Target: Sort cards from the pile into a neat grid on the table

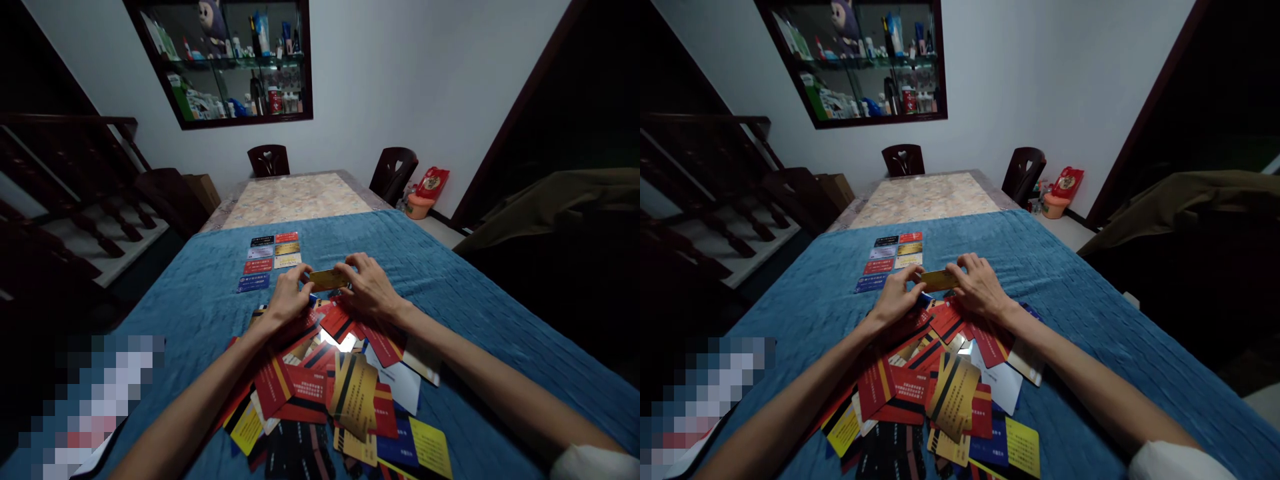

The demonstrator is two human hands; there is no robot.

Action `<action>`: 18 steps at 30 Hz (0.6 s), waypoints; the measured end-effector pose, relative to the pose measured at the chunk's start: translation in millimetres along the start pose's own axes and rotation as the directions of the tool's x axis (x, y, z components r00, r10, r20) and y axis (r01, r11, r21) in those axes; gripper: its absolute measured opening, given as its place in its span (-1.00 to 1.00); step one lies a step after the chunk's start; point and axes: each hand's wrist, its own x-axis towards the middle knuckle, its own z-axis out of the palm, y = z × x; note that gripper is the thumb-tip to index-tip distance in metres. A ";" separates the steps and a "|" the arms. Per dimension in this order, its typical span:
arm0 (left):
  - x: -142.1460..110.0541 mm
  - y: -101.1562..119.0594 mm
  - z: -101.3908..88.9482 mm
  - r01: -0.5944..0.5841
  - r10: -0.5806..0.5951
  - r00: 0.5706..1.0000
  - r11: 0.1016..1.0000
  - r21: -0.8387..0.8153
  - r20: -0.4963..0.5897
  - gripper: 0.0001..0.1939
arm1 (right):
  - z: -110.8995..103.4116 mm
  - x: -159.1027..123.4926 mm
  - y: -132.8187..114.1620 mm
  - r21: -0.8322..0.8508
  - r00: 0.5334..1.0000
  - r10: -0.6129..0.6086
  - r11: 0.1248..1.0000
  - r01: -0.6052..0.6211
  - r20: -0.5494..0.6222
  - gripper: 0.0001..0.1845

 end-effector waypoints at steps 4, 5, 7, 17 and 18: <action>-1.4 -1.2 1.1 -0.006 0.006 0.999 1.000 0.002 -0.032 -0.75 | -2.6 -0.4 -1.9 0.045 0.999 -0.003 0.999 0.001 0.036 -0.60; -1.8 -1.9 1.6 -0.007 0.007 0.999 1.000 0.006 -0.039 -0.73 | -3.1 -0.5 -2.5 0.047 0.999 -0.006 0.999 0.004 0.041 -0.59; -2.7 -3.5 2.8 -0.012 0.012 0.999 1.000 0.016 -0.043 -0.71 | -3.4 -0.5 -3.9 0.043 0.999 -0.011 0.999 0.010 0.045 -0.57; -18.5 -22.7 -4.1 -0.119 0.122 0.993 0.980 0.157 -0.007 -0.68 | -0.6 1.3 -9.7 0.118 0.995 -0.028 0.993 0.017 0.090 -0.53; -19.7 -25.0 -6.3 -0.140 0.141 0.990 0.977 0.161 0.004 -0.67 | -0.6 2.4 -10.3 0.132 0.994 -0.032 0.991 0.018 0.101 -0.53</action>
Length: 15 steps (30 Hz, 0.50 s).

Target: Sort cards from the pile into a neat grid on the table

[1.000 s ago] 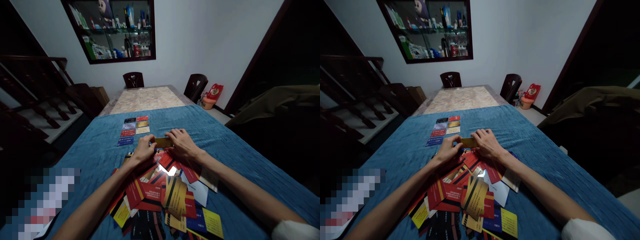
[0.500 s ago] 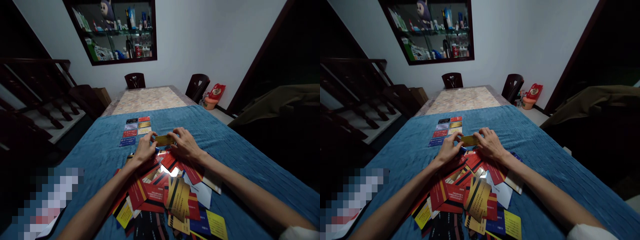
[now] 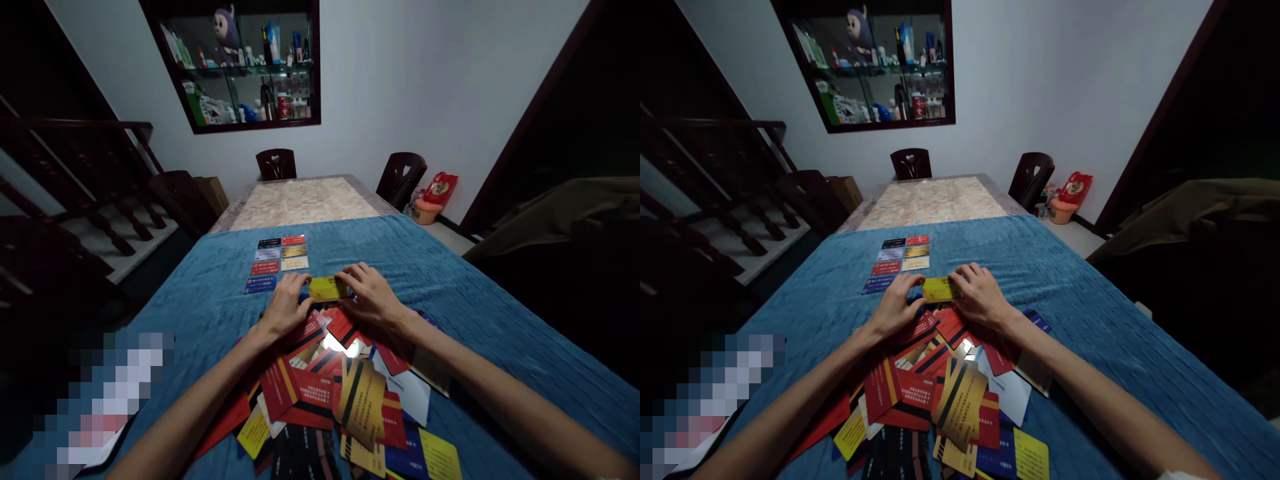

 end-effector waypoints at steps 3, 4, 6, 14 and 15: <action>-0.9 -5.6 -6.7 -0.039 0.039 0.999 0.999 0.014 0.028 -0.62 | -0.1 5.2 -1.2 0.041 0.999 -0.010 0.999 0.009 0.031 -0.54; -0.2 -6.8 -9.1 -0.046 0.045 0.998 0.999 0.017 0.038 -0.61 | 0.2 7.5 -1.2 0.049 0.999 -0.015 0.999 0.013 0.039 -0.54; 1.8 -8.7 -13.7 -0.060 0.058 0.997 0.998 0.019 0.057 -0.59 | 1.1 12.4 -0.5 0.058 0.998 -0.030 0.998 0.027 0.055 -0.55; 3.8 -17.8 -21.0 -0.058 0.056 0.997 0.998 0.035 0.058 -0.52 | 9.6 29.2 4.4 0.094 0.994 -0.067 0.994 0.059 0.089 -0.54; 3.4 -19.5 -21.2 -0.058 0.056 0.997 0.998 0.037 0.061 -0.51 | 10.9 30.7 4.4 0.097 0.993 -0.066 0.994 0.057 0.093 -0.53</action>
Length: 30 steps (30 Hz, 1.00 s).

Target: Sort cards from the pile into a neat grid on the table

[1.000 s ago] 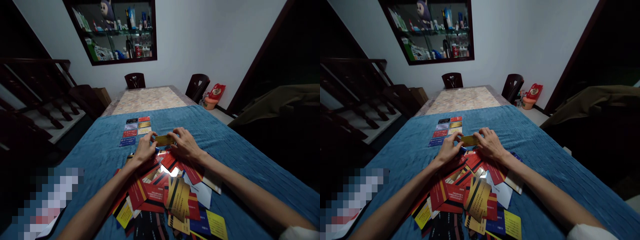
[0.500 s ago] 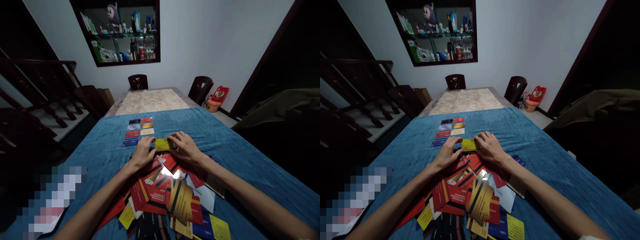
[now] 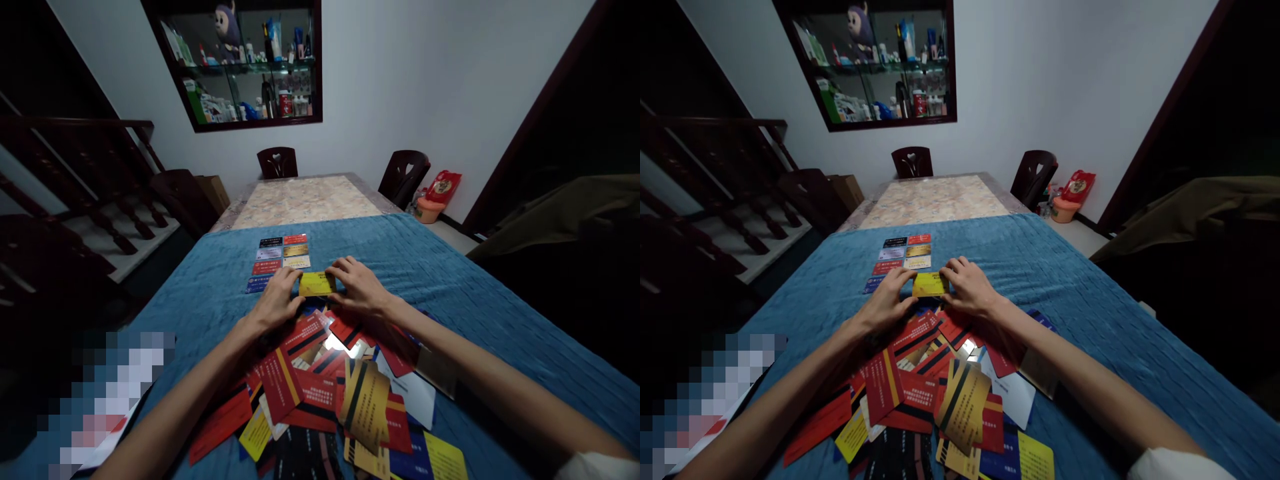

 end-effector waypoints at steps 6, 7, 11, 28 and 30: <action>2.1 -11.0 -0.6 0.013 -0.014 0.999 1.000 0.019 0.032 -0.51 | 6.8 8.7 1.9 0.003 1.000 -0.001 1.000 0.001 0.019 -0.51; 3.4 -12.8 -0.4 0.012 -0.012 0.999 1.000 0.017 0.033 -0.51 | 7.7 10.1 2.7 0.004 1.000 -0.004 1.000 0.004 0.022 -0.52; 11.6 -19.4 1.4 0.012 -0.013 0.999 1.000 0.022 0.038 -0.51 | 8.9 16.5 7.3 0.003 0.999 0.000 1.000 0.000 0.040 -0.53; 95.4 -63.6 28.2 0.002 -0.023 0.993 0.985 0.172 0.116 -0.56 | 18.3 62.0 67.9 -0.036 0.988 0.104 0.994 -0.101 0.116 -0.53; 107.7 -67.9 30.8 0.012 -0.031 0.993 0.985 0.172 0.110 -0.59 | 21.8 68.9 78.8 -0.033 0.986 0.115 0.993 -0.112 0.118 -0.55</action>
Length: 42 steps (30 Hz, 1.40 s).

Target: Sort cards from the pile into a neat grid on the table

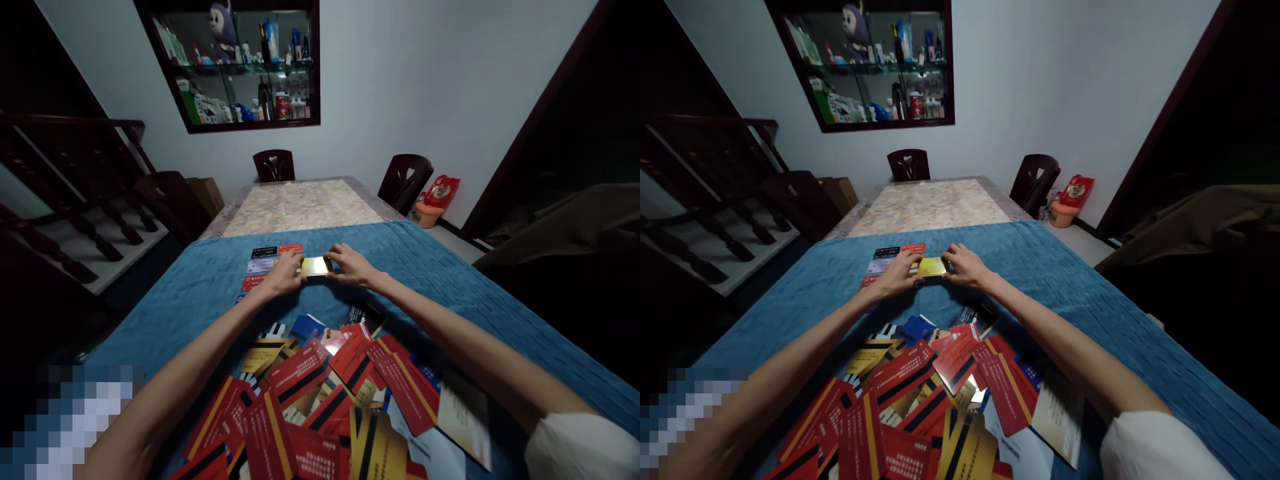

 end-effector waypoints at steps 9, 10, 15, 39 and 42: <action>58.4 -16.4 2.7 0.105 -0.119 0.987 0.985 0.136 0.105 -0.55 | 14.8 43.2 43.7 -0.001 0.997 0.050 0.999 -0.050 0.060 -0.54; 64.1 -18.4 3.4 0.113 -0.129 0.986 0.984 0.139 0.109 -0.54 | 16.8 47.9 48.0 0.003 0.995 0.068 0.998 -0.068 0.068 -0.53; 87.1 -26.5 11.2 0.164 -0.185 0.973 0.975 0.151 0.136 -0.51 | 28.7 68.0 68.0 0.017 0.987 0.122 0.992 -0.124 0.102 -0.50; 120.2 -40.7 26.8 0.244 -0.282 0.926 0.954 0.173 0.252 -0.66 | 62.2 96.0 101.7 0.142 0.967 0.223 0.960 -0.240 0.122 -0.53; 119.0 -39.3 25.1 0.225 -0.266 0.928 0.958 0.177 0.261 -0.61 | 63.6 94.7 103.0 0.157 0.965 0.230 0.956 -0.248 0.124 -0.53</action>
